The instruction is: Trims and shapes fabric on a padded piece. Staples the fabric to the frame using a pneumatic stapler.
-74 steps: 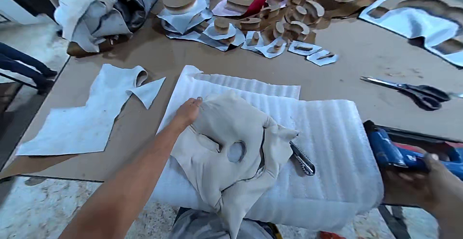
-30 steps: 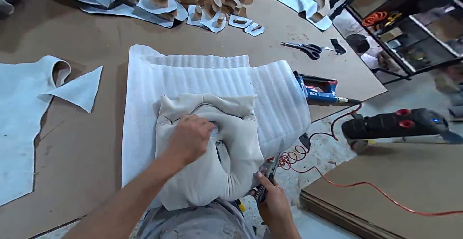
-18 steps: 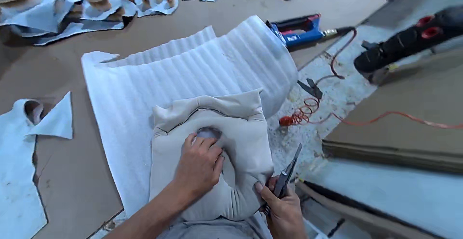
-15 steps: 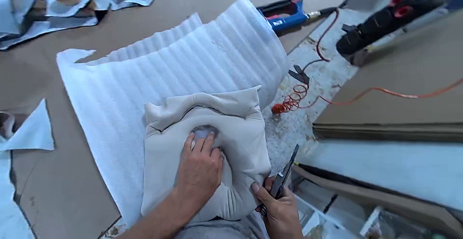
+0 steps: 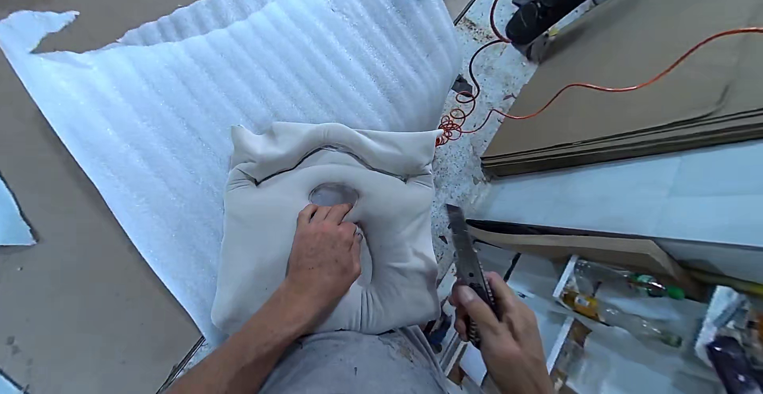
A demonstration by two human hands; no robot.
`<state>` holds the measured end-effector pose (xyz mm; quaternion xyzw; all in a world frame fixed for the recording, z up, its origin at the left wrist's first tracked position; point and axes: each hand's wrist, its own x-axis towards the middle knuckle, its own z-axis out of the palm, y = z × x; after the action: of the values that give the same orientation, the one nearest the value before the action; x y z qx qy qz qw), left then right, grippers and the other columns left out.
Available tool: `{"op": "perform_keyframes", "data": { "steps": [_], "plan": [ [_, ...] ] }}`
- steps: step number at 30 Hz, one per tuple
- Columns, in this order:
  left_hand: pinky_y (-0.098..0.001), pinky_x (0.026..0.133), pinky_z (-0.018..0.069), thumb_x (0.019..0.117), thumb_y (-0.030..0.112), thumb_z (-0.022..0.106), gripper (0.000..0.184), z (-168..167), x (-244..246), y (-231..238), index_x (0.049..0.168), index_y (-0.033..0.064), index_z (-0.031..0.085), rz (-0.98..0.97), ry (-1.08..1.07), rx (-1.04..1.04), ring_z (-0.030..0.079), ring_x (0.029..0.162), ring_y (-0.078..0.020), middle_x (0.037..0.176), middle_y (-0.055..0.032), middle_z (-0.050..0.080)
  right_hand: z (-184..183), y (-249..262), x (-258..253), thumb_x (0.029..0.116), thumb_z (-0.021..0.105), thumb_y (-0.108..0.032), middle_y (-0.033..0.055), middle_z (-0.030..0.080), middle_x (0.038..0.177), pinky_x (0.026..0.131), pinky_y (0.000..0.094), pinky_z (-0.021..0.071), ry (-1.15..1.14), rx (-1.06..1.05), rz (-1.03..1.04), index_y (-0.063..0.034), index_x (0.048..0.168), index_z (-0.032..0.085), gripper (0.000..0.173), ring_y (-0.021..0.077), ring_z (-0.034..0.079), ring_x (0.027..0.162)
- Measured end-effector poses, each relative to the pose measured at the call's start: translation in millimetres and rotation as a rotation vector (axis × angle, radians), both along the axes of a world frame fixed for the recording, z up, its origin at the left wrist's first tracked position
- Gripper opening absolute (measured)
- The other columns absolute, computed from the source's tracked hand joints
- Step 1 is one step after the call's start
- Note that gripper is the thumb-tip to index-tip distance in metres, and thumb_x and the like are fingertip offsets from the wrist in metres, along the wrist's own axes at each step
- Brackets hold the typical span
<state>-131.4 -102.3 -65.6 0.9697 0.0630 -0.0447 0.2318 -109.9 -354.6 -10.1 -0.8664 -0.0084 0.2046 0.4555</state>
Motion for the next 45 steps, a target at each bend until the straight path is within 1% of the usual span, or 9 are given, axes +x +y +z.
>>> {"op": "perform_keyframes", "data": {
  "steps": [2,4,6,8,11,15,21,33,45],
  "plan": [
    [-0.0525,0.106,0.0432,0.0937,0.027,0.062,0.025,-4.6,-2.6,0.5,0.082,0.0122,0.077,0.012,-0.056,-0.027,0.064,0.118,-0.0250,0.133,-0.0054,0.068,19.7,6.8,-1.7,0.1022,0.046,-0.030,0.0021,0.065,0.080,0.048,0.0305,0.0532,-0.124,-0.097,0.183,0.0010,0.120,0.062,0.039,0.0099,0.060,0.057],
    [-0.0544,0.111,0.0422,0.0931,0.027,0.064,0.024,-9.5,-7.9,-2.0,0.079,0.0134,0.077,0.049,-0.131,-0.029,0.063,0.123,-0.0254,0.135,-0.0064,0.066,31.3,21.1,-6.1,0.1020,0.050,-0.023,0.0098,0.073,0.095,0.058,0.0343,0.0572,-0.339,-0.291,0.365,0.0004,0.129,0.066,0.040,0.0147,0.068,0.070],
    [-0.0626,0.119,0.0305,0.0946,0.030,0.063,0.025,-12.0,-13.3,-6.2,0.080,0.0160,0.077,0.105,-0.187,0.019,0.061,0.127,-0.0260,0.132,-0.0052,0.067,23.1,27.2,-3.7,0.1015,0.052,-0.024,0.0091,0.071,0.097,0.056,0.0325,0.0547,-0.548,-0.391,0.470,-0.0084,0.129,0.070,0.036,0.0162,0.067,0.073],
    [-0.0717,0.119,0.0186,0.0945,0.032,0.062,0.025,-12.6,-16.9,-7.6,0.080,0.0190,0.077,0.127,-0.220,0.094,0.061,0.125,-0.0282,0.122,-0.0052,0.069,15.2,25.9,9.3,0.1015,0.053,-0.024,0.0077,0.074,0.104,0.065,0.0346,0.0585,-0.672,-0.437,0.530,-0.0167,0.127,0.072,0.033,0.0186,0.072,0.087],
    [-0.0727,0.118,0.0177,0.0928,0.031,0.064,0.021,-12.3,-18.4,-9.1,0.080,0.0208,0.077,0.133,-0.223,0.136,0.062,0.115,-0.0283,0.103,-0.0046,0.067,18.3,25.8,37.9,0.0997,0.056,-0.024,0.0059,0.074,0.109,0.070,0.0386,0.0589,-0.745,-0.457,0.630,-0.0203,0.124,0.075,0.031,0.0215,0.072,0.093],
    [-0.0737,0.119,0.0165,0.0931,0.029,0.065,0.022,-15.6,-21.3,-10.4,0.077,0.0177,0.076,0.138,-0.256,0.107,0.063,0.114,-0.0283,0.091,-0.0035,0.068,28.6,35.3,62.4,0.1000,0.053,-0.025,0.0019,0.073,0.106,0.063,0.0372,0.0536,-0.791,-0.477,0.790,-0.0232,0.123,0.075,0.032,0.0206,0.068,0.084],
    [-0.0737,0.122,0.0102,0.0915,0.025,0.064,0.031,-17.6,-24.7,-13.9,0.063,0.0138,0.067,0.137,-0.298,0.078,0.063,0.119,-0.0326,0.071,-0.0017,0.066,30.0,47.8,72.6,0.0988,0.052,-0.023,0.0010,0.072,0.102,0.063,0.0359,0.0535,-0.797,-0.509,0.937,-0.0229,0.122,0.075,0.032,0.0202,0.068,0.084],
    [-0.0733,0.122,0.0089,0.0901,0.022,0.062,0.030,-16.7,-24.3,-14.8,0.061,0.0144,0.065,0.147,-0.312,0.034,0.062,0.120,-0.0322,0.072,-0.0005,0.065,44.5,97.6,75.2,0.0875,0.059,-0.007,0.0062,0.065,0.092,0.052,0.0356,0.0397,-0.898,-0.702,1.172,-0.0129,0.114,0.076,0.032,0.0229,0.059,0.069],
    [-0.0736,0.121,0.0124,0.0907,0.025,0.063,0.030,-17.4,-28.2,-11.9,0.063,0.0160,0.065,0.136,-0.356,-0.010,0.063,0.120,-0.0288,0.072,0.0020,0.065,42.8,110.7,64.4,0.0847,0.063,-0.013,0.0049,0.063,0.084,0.048,0.0351,0.0450,-0.813,-0.786,1.101,-0.0110,0.102,0.076,0.022,0.0230,0.061,0.064]
  ]
}}
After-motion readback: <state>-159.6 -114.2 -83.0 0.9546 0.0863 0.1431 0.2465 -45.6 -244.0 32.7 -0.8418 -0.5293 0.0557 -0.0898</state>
